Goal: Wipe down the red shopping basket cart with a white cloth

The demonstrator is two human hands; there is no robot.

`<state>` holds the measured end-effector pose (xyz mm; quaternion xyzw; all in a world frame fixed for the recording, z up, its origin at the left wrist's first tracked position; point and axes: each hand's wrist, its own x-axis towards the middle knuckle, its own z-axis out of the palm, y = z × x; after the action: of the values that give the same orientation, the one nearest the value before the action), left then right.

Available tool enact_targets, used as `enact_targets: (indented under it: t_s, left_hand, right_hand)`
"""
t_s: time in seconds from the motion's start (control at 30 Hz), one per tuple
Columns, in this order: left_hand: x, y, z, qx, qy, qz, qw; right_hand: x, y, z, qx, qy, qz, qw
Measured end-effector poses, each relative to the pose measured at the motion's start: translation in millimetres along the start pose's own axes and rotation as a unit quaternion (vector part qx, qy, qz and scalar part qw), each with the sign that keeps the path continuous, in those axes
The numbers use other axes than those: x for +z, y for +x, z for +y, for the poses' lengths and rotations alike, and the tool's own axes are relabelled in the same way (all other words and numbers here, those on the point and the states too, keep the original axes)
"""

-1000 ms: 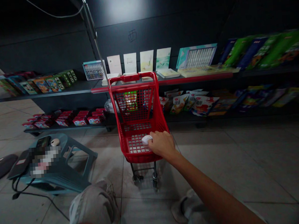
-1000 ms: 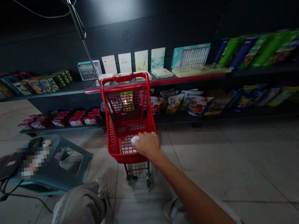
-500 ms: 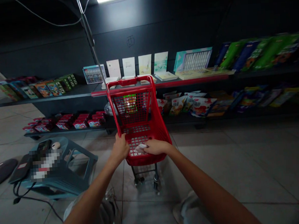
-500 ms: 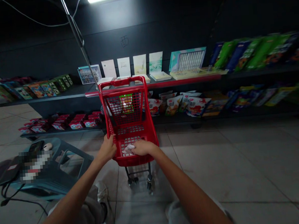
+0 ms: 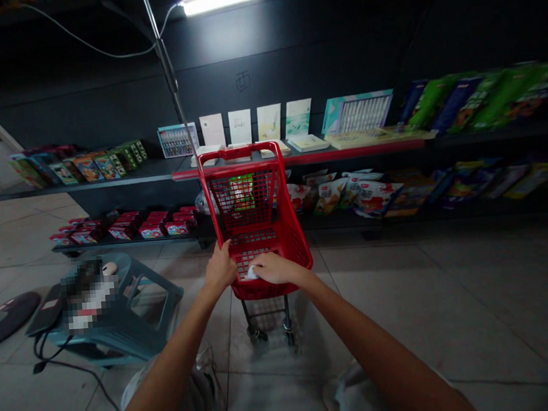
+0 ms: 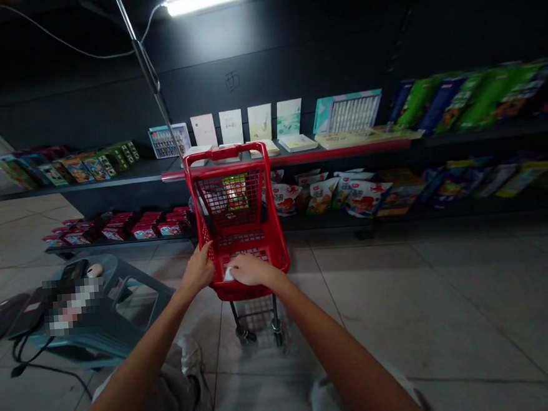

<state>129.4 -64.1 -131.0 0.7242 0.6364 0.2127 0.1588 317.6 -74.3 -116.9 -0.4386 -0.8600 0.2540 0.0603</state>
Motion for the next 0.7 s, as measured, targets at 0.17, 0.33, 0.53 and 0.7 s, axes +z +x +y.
enact_targets:
  t_s: [0.17,0.33,0.53,0.7]
  left_hand:
    - [0.6,5.6,-8.3,0.024,-0.010,-0.004,1.000]
    - [-3.6,10.1,-17.5,0.045,-0.012,-0.013,0.999]
    - [-7.6,18.0,-33.0,0.091,-0.034,-0.013,0.995]
    - [-10.3,27.4,-46.7,0.134,-0.045,-0.014,0.990]
  right_hand:
    - [-13.0,-26.9,5.5,0.094,-0.093,-0.019,0.991]
    - [-13.7,-47.2,-7.9,0.219,-0.146,0.034,0.964]
    - [-5.5,-48.0,-19.1,0.178,-0.172,0.055,0.967]
    - [4.0,-42.6,-29.7,0.180,-0.180,0.084,0.963]
